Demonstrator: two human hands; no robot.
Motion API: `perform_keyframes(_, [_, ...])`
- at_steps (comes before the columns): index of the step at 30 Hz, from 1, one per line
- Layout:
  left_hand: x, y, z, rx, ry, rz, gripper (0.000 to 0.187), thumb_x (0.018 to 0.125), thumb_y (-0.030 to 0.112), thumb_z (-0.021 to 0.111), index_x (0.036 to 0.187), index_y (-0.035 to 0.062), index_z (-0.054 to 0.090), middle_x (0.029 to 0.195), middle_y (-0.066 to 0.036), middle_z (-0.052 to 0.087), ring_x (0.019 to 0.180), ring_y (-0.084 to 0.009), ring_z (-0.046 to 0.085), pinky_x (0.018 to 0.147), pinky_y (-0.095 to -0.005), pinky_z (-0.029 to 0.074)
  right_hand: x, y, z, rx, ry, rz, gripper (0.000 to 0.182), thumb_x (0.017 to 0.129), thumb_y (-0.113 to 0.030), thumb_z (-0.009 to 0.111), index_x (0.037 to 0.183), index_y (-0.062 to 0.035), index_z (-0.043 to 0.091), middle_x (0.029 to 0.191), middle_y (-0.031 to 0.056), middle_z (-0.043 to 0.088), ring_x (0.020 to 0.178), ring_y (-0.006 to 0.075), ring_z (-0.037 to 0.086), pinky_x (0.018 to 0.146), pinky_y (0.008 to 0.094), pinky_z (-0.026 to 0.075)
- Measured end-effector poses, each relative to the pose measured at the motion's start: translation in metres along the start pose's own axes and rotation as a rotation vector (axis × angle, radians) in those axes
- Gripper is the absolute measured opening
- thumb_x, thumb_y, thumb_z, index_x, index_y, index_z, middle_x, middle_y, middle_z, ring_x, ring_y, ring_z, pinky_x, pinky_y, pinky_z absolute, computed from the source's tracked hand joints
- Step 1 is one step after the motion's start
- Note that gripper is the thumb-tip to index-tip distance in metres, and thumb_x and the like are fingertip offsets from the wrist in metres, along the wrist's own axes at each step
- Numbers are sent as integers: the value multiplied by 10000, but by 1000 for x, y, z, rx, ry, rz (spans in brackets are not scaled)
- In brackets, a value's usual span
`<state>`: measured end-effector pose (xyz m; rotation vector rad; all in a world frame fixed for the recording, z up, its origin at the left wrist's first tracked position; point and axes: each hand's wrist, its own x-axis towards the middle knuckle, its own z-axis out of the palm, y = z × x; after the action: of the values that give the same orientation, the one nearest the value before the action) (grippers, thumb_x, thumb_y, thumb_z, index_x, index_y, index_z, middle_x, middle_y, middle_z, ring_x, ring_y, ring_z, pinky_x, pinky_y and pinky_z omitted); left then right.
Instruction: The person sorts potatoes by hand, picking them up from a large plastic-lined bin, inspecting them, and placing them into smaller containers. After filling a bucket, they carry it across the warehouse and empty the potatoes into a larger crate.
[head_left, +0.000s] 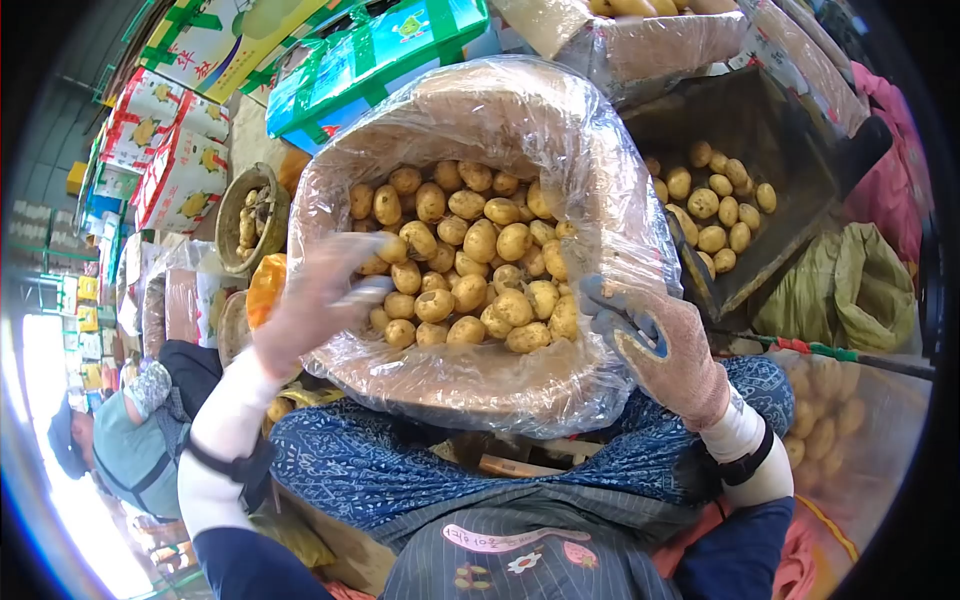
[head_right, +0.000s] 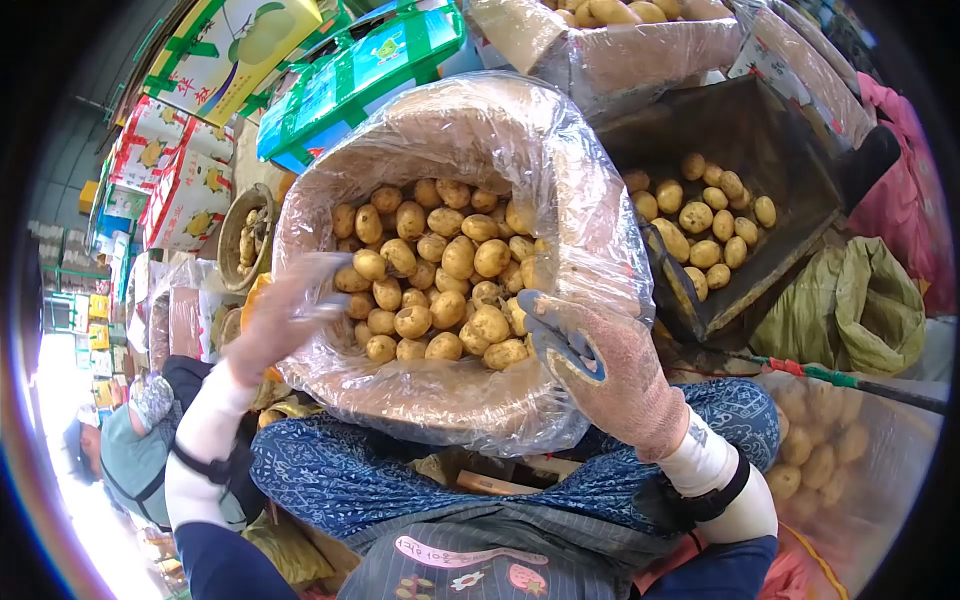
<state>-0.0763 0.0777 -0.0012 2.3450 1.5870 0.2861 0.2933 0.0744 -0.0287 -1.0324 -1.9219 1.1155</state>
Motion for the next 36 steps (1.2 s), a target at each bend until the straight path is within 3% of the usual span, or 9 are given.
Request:
perform_keyframes(4, [76,35,118,105,-633,116,583,858,304,716,1367,104,514,1228,-185,572,1149,-328,565,997,-419,456,-1,3,-3,-25,28,-13,363,825,26,672,1183,-2,611,1067,165,682,962,288,678,824,350,527])
perform_keyframes(8, [82,32,225,434,-713,222,634,740,292,755,1302,106,527,1187,-131,574,1117,-297,559,861,-422,496,-1,11,-4,-4,52,-101,355,818,4,689,1164,-10,610,1050,171,680,952,316,674,826,369,527])
perform_keyframes(13, [93,18,217,402,-717,355,587,761,302,716,1262,51,541,1193,-161,596,1082,-332,586,828,-419,514,-3,11,-5,19,66,-103,349,830,-28,683,1172,-27,612,1006,172,682,941,328,670,831,378,521])
perform_keyframes(17, [81,15,162,-967,-772,-517,709,871,349,699,1444,73,388,1383,-108,516,1288,-226,488,994,-374,462,-3,6,-10,-26,54,-81,314,844,-42,672,1155,-27,627,1002,167,685,936,312,673,827,373,521])
perform_keyframes(19, [62,35,131,-1569,-666,-571,683,885,370,670,1430,64,395,1333,-105,552,1179,-211,564,900,-333,510,-2,4,-9,-36,54,-96,309,847,-50,673,1152,-27,632,1005,166,686,933,304,676,825,371,522])
perform_keyframes(29, [-3,91,69,-2102,-396,-457,622,890,387,638,1410,135,409,1220,-222,589,835,-283,627,613,-256,513,-1,15,15,-32,144,-156,224,907,-79,644,1108,20,650,1002,111,707,864,176,666,769,314,540])
perform_keyframes(31, [-6,98,70,-2116,-364,-436,621,893,388,640,1418,162,398,1214,-221,586,755,-258,603,569,-245,492,0,4,13,199,-170,317,227,953,-148,609,1095,28,641,928,102,694,774,157,651,709,303,539])
perform_keyframes(33, [-6,102,73,-2134,-291,-376,607,900,348,632,1423,174,379,1203,-148,582,808,-248,624,576,-255,486,-3,4,19,360,-201,360,250,989,-190,558,1089,24,638,880,96,678,725,151,640,662,296,531])
perform_keyframes(36, [-2,107,78,-2142,-251,-396,560,923,370,608,1404,180,394,1222,-157,573,800,-258,653,569,-256,507,-2,2,23,33,-96,4,264,950,-230,549,1053,-4,638,865,238,647,813,422,624,698,451,492])
